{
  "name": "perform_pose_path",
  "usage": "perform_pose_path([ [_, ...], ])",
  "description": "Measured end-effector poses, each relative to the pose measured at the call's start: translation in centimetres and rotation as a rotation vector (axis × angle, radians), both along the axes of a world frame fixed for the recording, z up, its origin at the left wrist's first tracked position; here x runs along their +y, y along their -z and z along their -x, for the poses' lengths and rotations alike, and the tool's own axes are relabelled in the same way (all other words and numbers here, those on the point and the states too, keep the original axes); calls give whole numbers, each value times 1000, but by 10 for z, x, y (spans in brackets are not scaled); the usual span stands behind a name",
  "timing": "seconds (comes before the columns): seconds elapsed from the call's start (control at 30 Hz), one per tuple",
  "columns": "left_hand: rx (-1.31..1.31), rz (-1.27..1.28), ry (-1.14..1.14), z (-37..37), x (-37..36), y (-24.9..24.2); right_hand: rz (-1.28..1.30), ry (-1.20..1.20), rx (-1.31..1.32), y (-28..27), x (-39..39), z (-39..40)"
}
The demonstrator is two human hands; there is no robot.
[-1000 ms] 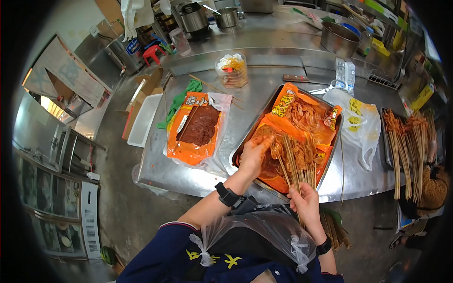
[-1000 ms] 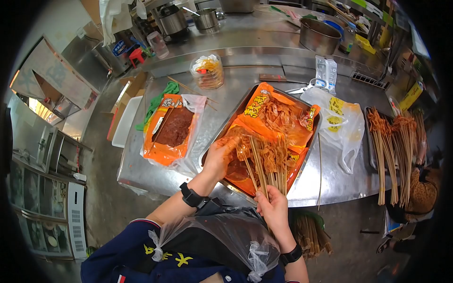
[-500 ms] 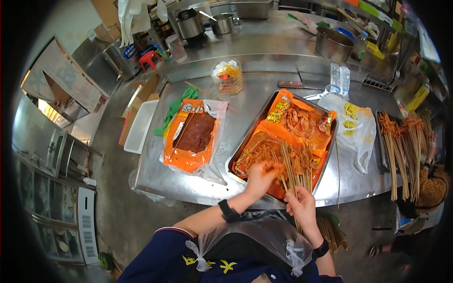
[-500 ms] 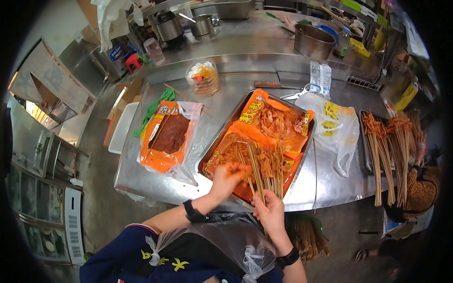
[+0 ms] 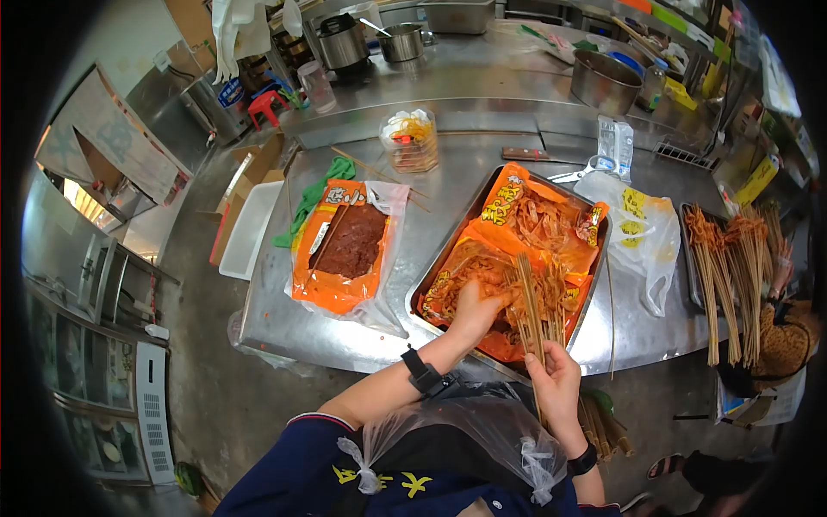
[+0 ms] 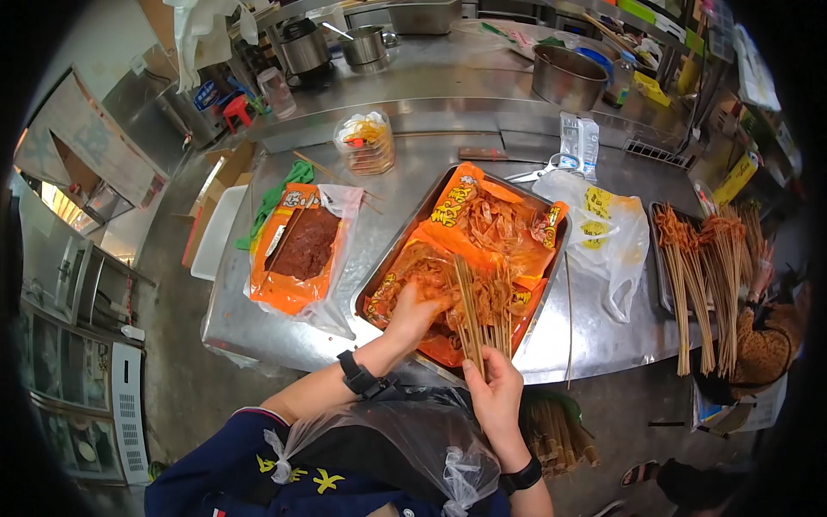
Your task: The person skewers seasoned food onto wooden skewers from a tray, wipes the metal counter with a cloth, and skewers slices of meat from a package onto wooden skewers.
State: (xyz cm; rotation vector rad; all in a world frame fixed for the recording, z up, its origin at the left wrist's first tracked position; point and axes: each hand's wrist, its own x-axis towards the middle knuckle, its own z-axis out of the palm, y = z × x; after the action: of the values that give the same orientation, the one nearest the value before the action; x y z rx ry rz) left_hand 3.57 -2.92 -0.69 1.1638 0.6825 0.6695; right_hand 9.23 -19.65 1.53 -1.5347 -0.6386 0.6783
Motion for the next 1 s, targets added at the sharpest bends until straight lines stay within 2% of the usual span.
perform_pose_path([
  [0.07,12,12,26,-7,4,6,16,3,-31,-2,-2,-3],
  [0.13,24,23,53,-12,3,9,78,12,-312,-7,-5,-8],
  [0.17,79,-18,26,-13,0,4,78,12,-313,-14,-5,-7],
  [0.23,133,-61,-2,-18,0,7,57,-133,236,-29,-3,-5],
  [0.27,179,-41,11,-21,3,13,70,-258,322,-28,-2,-4],
  [0.37,196,54,68,-17,9,18,70,-273,260,2,5,-4],
  [0.4,169,125,111,-12,13,14,76,-226,341,1,6,-5],
  [0.5,94,110,66,8,22,2,144,-245,315,3,8,-7],
  [0.53,63,233,130,15,22,-5,147,-249,319,3,8,-6],
  [0.63,-43,347,181,25,16,-14,176,-239,267,3,12,-5],
  [0.67,-17,245,171,25,14,-10,188,-263,253,5,11,-5],
  [0.83,43,310,151,25,13,0,210,-306,86,15,8,-7],
  [1.0,33,316,99,25,16,2,145,-181,295,0,13,-3],
])
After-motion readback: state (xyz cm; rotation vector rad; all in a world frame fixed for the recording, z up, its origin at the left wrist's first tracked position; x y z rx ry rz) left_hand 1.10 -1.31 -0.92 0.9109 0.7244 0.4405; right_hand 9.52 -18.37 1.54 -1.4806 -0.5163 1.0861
